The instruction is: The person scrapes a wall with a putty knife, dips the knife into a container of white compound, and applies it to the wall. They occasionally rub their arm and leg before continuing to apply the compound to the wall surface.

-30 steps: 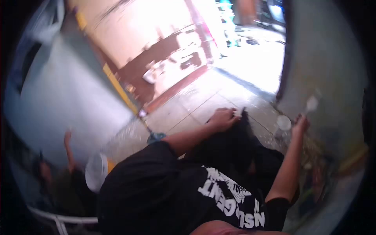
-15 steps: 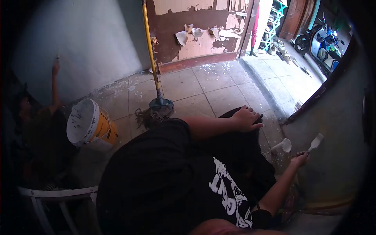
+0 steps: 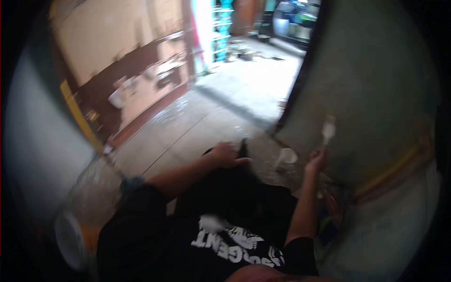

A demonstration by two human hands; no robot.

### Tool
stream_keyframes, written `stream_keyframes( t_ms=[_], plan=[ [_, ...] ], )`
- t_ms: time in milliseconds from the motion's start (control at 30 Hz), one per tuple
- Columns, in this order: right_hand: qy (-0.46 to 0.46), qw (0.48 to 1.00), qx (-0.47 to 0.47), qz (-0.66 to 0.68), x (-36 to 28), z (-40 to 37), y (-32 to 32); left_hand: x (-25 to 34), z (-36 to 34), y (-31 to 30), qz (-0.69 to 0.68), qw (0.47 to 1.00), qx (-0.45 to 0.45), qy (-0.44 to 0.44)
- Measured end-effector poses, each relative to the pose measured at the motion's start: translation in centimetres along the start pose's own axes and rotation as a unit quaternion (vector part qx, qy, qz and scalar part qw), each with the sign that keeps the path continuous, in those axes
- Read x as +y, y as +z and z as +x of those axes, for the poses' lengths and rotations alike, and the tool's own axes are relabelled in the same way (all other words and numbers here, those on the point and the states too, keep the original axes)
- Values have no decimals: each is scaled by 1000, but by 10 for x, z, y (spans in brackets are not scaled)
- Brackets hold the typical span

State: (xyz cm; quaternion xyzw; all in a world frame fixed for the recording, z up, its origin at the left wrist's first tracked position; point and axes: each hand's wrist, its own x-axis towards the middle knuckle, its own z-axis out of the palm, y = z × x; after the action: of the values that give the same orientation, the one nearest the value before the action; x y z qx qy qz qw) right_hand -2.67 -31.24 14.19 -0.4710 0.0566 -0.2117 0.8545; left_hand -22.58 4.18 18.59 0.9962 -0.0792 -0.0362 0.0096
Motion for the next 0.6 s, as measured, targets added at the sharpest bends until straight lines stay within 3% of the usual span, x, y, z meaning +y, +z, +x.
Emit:
stream_keyframes(
  t_ms=[33,100,133,167,200,233,300,367,400,467,500,567,600],
  plan=[
    [-32,999,-41,-6,-5,1,0,-1,18,-13,-31,997,-72,-26],
    [-46,996,-68,-23,-30,-19,14,-27,77,31,-271,955,-53,111],
    [-43,997,-65,-14,-37,-23,20,-22,101,31,-265,952,-62,144],
    [-40,997,-69,-5,-43,-22,23,-14,124,31,-455,881,-124,32],
    [-56,997,-54,-11,-42,-16,21,-7,146,32,-617,760,-184,-89],
    [-51,997,-59,-7,-37,-10,15,-3,167,56,-616,760,-194,-73],
    [-56,997,-59,-9,-24,2,5,6,200,121,-613,783,89,-57],
    [44,997,-68,-15,-7,3,-18,23,208,132,-630,771,36,-85],
    [37,997,-60,-21,-3,4,-25,30,210,130,-642,756,-12,-127],
    [147,986,-18,-72,13,-5,-41,32,209,117,-633,767,-17,-103],
    [149,986,-3,-72,24,-7,-47,24,211,118,-642,759,-35,-101],
    [303,948,47,-90,43,-5,-57,7,217,127,-646,750,-78,-114],
    [303,947,57,-93,47,-2,-60,8,218,126,-648,748,-88,-112]
  ],
)
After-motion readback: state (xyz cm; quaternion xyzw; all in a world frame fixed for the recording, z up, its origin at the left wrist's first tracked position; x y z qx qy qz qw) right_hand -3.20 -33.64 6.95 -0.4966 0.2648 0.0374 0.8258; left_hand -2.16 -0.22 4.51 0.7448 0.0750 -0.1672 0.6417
